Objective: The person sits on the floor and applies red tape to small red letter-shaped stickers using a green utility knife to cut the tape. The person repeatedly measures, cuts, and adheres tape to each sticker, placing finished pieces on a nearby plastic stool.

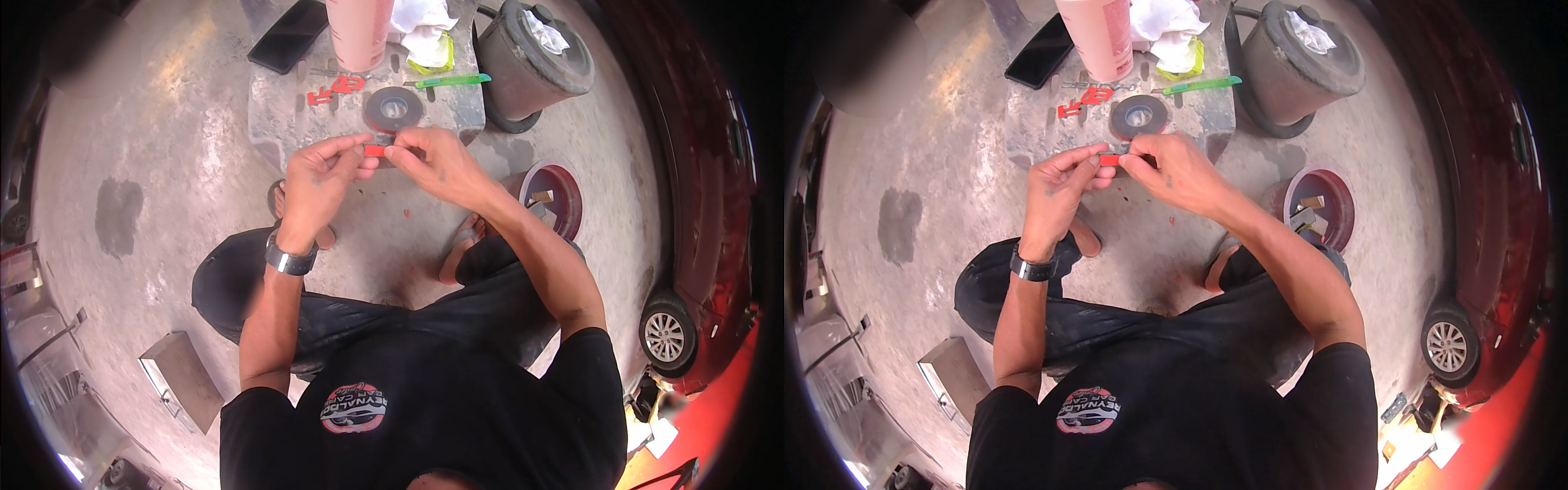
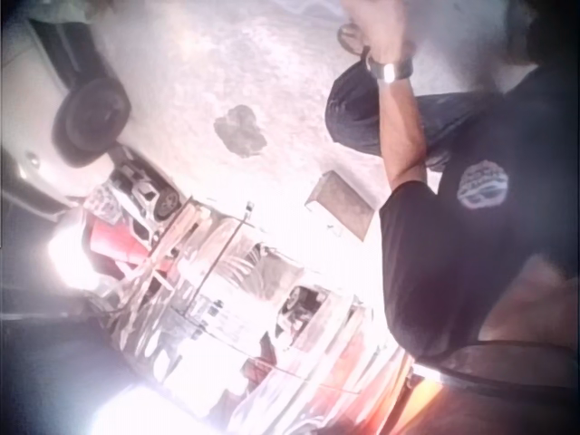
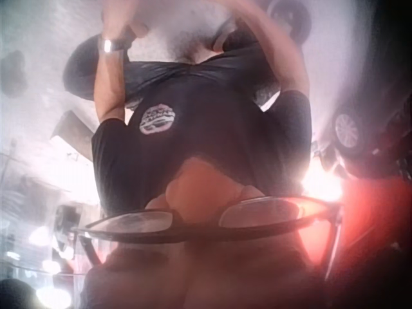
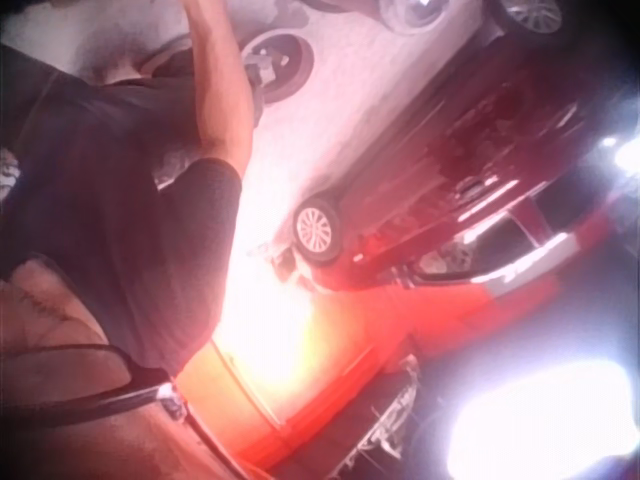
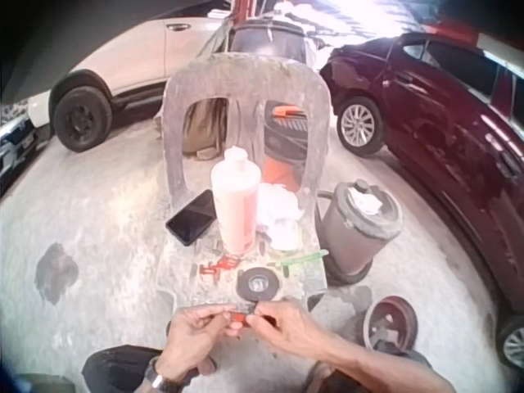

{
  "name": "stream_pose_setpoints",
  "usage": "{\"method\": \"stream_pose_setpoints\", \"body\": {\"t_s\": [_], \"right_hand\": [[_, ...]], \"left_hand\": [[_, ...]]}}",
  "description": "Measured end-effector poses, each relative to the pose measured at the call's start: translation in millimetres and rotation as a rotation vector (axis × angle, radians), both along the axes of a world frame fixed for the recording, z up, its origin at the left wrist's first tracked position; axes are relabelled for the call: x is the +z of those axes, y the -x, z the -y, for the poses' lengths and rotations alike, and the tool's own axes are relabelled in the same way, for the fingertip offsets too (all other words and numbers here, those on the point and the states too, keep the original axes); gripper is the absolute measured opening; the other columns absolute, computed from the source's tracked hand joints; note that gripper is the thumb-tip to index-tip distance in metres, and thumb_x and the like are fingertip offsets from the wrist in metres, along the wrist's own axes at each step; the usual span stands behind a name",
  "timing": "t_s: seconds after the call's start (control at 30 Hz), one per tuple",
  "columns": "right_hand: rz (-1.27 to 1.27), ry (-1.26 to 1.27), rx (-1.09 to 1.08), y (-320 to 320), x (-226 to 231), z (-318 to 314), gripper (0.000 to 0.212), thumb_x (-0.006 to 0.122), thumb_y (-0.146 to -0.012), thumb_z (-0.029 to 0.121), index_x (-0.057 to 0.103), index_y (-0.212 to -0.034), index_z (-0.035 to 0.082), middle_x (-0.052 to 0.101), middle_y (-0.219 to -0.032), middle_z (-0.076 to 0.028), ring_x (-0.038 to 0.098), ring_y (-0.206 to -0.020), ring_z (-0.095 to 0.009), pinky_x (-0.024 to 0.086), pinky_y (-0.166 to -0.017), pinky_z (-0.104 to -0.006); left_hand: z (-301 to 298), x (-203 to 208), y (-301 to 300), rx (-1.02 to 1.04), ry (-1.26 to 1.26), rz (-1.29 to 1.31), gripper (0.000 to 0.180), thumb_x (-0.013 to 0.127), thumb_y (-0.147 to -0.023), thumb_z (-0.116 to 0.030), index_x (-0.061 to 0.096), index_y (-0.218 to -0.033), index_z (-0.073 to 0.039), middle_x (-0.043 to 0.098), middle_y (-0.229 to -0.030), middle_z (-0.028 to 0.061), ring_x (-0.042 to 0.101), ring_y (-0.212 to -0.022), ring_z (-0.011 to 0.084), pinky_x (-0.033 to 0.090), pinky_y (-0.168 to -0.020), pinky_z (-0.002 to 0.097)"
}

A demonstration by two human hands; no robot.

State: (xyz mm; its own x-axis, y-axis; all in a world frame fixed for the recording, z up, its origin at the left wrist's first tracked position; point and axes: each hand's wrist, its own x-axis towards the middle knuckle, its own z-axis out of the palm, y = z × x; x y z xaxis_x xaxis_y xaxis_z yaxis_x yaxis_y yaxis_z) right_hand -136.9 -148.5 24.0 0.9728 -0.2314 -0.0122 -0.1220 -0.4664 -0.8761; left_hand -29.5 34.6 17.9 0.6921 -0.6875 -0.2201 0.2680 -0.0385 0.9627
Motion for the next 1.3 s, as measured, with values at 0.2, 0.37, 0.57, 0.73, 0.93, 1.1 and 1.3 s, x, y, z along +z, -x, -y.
{"method": "stream_pose_setpoints", "body": {"t_s": [0.2,0.37,0.57,0.73,0.93,1.1,1.3], "right_hand": [[-0.014,0.05,-0.013,0.8,4.0,-1.1,0.027,0.065,-0.094,0.019,0.062,-0.079,-0.004,0.048,-0.058,-0.015,0.042,-0.053,-0.019,0.038,-0.053,-0.0398],[-0.016,0.062,-0.004,0.6,5.4,-1.0,0.028,0.065,-0.093,0.019,0.061,-0.078,-0.004,0.048,-0.058,-0.015,0.043,-0.053,-0.018,0.038,-0.053,-0.0393],[-0.044,0.037,-0.021,0.6,5.4,-1.9,0.028,0.064,-0.093,0.019,0.06,-0.077,-0.004,0.048,-0.059,-0.014,0.043,-0.054,-0.017,0.038,-0.053,-0.0393],[-0.072,0.029,-0.03,1.1,3.8,-1.4,0.029,0.064,-0.093,0.02,0.06,-0.077,-0.004,0.048,-0.059,-0.014,0.043,-0.055,-0.017,0.039,-0.053,-0.0393],[-0.04,0.0,-0.05,0.8,1.6,-2.4,0.031,0.066,-0.093,0.021,0.06,-0.077,-0.004,0.049,-0.059,-0.015,0.044,-0.054,-0.017,0.039,-0.053,-0.0399],[-0.044,0.048,-0.056,0.7,0.3,-1.7,0.03,0.067,-0.093,0.021,0.061,-0.077,-0.004,0.051,-0.059,-0.016,0.046,-0.053,-0.019,0.04,-0.053,-0.0403],[-0.043,0.048,-0.085,1.7,7.1,-5.1,0.03,0.069,-0.091,0.022,0.063,-0.077,-0.004,0.059,-0.063,-0.019,0.056,-0.054,-0.023,0.044,-0.054,-0.0403]], "left_hand": [[1.8,0.2,2.2,0.012,-0.027,0.022,0.025,0.06,-0.102,-0.004,0.07,-0.123,0.007,0.076,-0.101,0.0122,0.074,-0.086,0.0134,0.062,-0.078,0.0252],[1.6,0.1,1.9,0.004,-0.028,0.032,0.025,0.061,-0.102,-0.003,0.07,-0.123,0.007,0.076,-0.1,0.0122,0.074,-0.086,0.0135,0.062,-0.078,0.0252],[0.8,-1.0,1.5,-0.004,-0.04,0.037,0.025,0.062,-0.102,-0.004,0.07,-0.123,0.007,0.077,-0.099,0.0125,0.074,-0.085,0.0134,0.061,-0.079,0.025],[1.6,0.2,2.6,-0.007,-0.042,0.05,0.025,0.062,-0.102,-0.004,0.07,-0.123,0.007,0.077,-0.099,0.0125,0.074,-0.085,0.0134,0.061,-0.079,0.0248],[0.7,-0.3,0.3,-0.033,-0.056,0.031,0.026,0.063,-0.102,-0.005,0.069,-0.124,0.008,0.076,-0.104,0.0142,0.075,-0.088,0.0153,0.063,-0.08,0.0259],[1.2,0.3,1.5,-0.032,-0.038,0.013,0.026,0.062,-0.102,-0.004,0.07,-0.123,0.008,0.076,-0.103,0.014,0.075,-0.087,0.0147,0.062,-0.08,0.0256],[2.5,5.4,4.1,-0.028,-0.041,0.016,0.025,0.061,-0.102,-0.003,0.069,-0.123,0.007,0.076,-0.103,0.0143,0.075,-0.089,0.0148,0.061,-0.081,0.0256]]}}
